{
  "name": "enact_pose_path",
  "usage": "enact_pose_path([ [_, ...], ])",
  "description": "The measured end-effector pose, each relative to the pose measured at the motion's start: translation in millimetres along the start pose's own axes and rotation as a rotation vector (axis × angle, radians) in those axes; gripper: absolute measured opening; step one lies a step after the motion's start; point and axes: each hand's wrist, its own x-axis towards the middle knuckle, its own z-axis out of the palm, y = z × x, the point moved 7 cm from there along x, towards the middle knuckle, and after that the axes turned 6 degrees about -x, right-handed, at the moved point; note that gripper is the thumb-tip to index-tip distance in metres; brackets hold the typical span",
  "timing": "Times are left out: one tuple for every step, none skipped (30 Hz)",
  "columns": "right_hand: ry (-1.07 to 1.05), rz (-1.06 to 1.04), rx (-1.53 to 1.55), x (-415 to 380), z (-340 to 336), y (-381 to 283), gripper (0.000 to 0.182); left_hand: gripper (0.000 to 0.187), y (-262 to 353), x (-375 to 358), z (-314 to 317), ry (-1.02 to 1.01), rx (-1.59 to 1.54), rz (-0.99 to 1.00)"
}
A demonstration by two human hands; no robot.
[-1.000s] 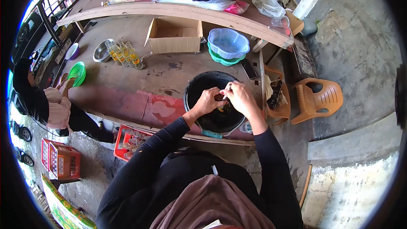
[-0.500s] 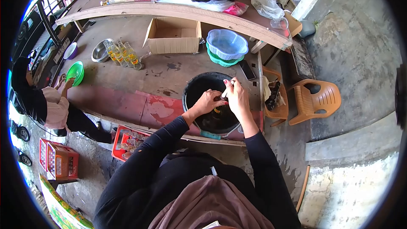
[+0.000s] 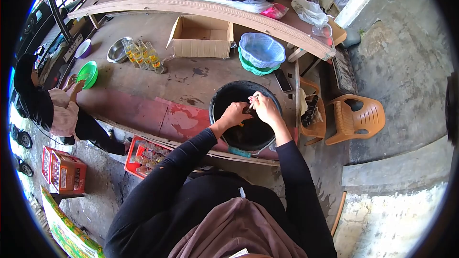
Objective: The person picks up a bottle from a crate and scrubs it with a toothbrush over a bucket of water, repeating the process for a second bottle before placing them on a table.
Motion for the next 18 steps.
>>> enact_pose_path([
  [0.027,0.045,0.115,1.7,-3.2,4.1,0.036,0.039,-4.7,0.0,1.9,-0.034,0.034,-0.032],
  [0.052,0.088,0.231,3.7,-6.3,8.2,0.035,0.038,-9.4,0.1,3.6,-0.067,0.068,-0.064],
  [0.037,0.165,0.260,4.5,-12.5,12.6,0.035,0.038,-11.7,1.5,3.4,-0.058,0.069,-0.065],
  [0.084,0.166,0.263,6.0,-10.6,24.2,0.035,0.040,-13.5,1.4,5.2,-0.059,0.092,-0.065],
  [0.131,0.139,0.262,3.9,-9.2,29.0,0.036,0.043,-15.4,-0.8,7.7,-0.065,0.115,-0.066],
  [0.183,0.107,0.259,3.8,-11.3,30.5,0.037,0.043,-17.6,0.1,8.2,-0.059,0.117,-0.065],
  [0.185,0.101,0.259,4.3,-9.4,33.3,0.037,0.045,-19.8,0.7,10.9,-0.086,0.108,-0.064],
  [0.130,0.138,0.294,4.9,-3.1,38.8,0.036,0.047,-22.1,1.8,13.5,-0.114,0.100,-0.063],
  [0.074,0.176,0.327,4.2,1.5,41.7,0.035,0.047,-24.2,3.8,13.9,-0.111,0.102,-0.061],
  [0.075,0.173,0.328,2.7,2.4,42.1,0.035,0.047,-28.5,4.5,16.9,-0.143,0.121,-0.088],
  [0.104,0.194,0.386,1.0,2.4,44.3,0.034,0.047,-32.6,5.2,19.6,-0.176,0.141,-0.114],
  [0.135,0.212,0.444,0.7,1.5,47.0,0.034,0.047,-29.9,8.4,16.7,-0.171,0.144,-0.110],
  [0.155,0.241,0.433,-0.5,0.8,50.6,0.032,0.049,-29.4,11.3,17.7,-0.230,0.193,-0.133],
  [0.158,0.233,0.432,-3.9,0.4,51.8,0.032,0.051,-28.9,14.2,18.2,-0.289,0.242,-0.156],
  [0.168,0.226,0.427,-5.7,-0.5,54.2,0.031,0.051,-28.3,19.5,14.3,-0.275,0.250,-0.152],
  [0.175,0.219,0.423,-5.7,0.9,57.3,0.031,0.054,-29.7,20.3,17.2,-0.350,0.278,-0.156],
  [0.199,0.231,0.410,-7.4,3.4,62.0,0.030,0.056,-31.9,17.1,22.5,-0.432,0.302,-0.165],
  [0.193,0.229,0.412,-8.6,5.4,63.9,0.030,0.056,-31.3,16.5,22.5,-0.430,0.302,-0.172],
])
